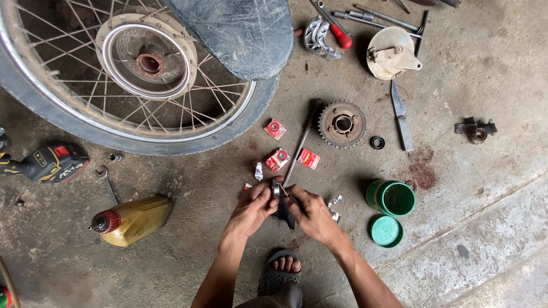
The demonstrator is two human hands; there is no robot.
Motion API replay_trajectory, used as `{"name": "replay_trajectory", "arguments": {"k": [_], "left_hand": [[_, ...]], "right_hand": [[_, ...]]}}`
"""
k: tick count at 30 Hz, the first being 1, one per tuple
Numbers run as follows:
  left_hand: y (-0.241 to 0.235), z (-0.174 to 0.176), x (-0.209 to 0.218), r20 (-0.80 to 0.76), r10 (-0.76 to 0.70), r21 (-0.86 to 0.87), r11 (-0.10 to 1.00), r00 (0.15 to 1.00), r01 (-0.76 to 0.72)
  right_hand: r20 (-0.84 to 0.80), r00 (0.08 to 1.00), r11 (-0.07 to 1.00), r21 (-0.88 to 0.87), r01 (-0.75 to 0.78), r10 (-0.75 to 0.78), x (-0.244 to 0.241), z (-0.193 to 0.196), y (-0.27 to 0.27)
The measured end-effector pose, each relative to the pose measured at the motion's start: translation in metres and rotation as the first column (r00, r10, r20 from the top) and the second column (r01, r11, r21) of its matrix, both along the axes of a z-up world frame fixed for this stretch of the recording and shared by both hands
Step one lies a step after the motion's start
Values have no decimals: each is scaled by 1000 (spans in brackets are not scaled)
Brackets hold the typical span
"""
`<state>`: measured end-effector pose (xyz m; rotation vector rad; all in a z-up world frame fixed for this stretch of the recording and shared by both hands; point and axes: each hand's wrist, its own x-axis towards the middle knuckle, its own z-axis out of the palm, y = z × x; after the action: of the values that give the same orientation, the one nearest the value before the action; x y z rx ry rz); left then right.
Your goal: The person sits on the floor and assembles small mechanical components, including bearings and springs, using their hands. They unwrap parts from packaging, place them into a cylindrical housing, and manipulate them to fit together.
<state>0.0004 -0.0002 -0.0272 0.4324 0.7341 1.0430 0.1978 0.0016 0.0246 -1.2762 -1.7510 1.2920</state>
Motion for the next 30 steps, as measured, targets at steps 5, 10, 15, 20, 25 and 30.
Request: {"name": "replay_trajectory", "arguments": {"k": [5, 10, 15, 20, 25, 30], "left_hand": [[1, 15, 8, -145, -1, 53, 999, 989, 9], [-2, 28, 10, -164, 41, 4, 999, 986, -40], [-4, 10, 9, -217, 54, 15, 999, 975, -52], [-2, 19, 4, -298, 18, 68, 998, 955, 3], [4, 33, -3, -516, -116, 201, 947, 849, 251], [-2, 3, -5, -655, -30, 226, 946, 755, 234]], "right_hand": [[44, 999, 997, 74, -21, 18, -11, 34, -1], [38, 998, 996, 77, 42, -45, -9, 35, 3], [60, 998, 997, 66, 31, -35, -1, 32, 2], [61, 998, 1000, 5, -13, 12, 5, 48, 7], [74, 990, 993, 2, -120, 119, 18, 55, 16], [245, 969, 995, -96, 13, 11, -3, 46, -3]]}}
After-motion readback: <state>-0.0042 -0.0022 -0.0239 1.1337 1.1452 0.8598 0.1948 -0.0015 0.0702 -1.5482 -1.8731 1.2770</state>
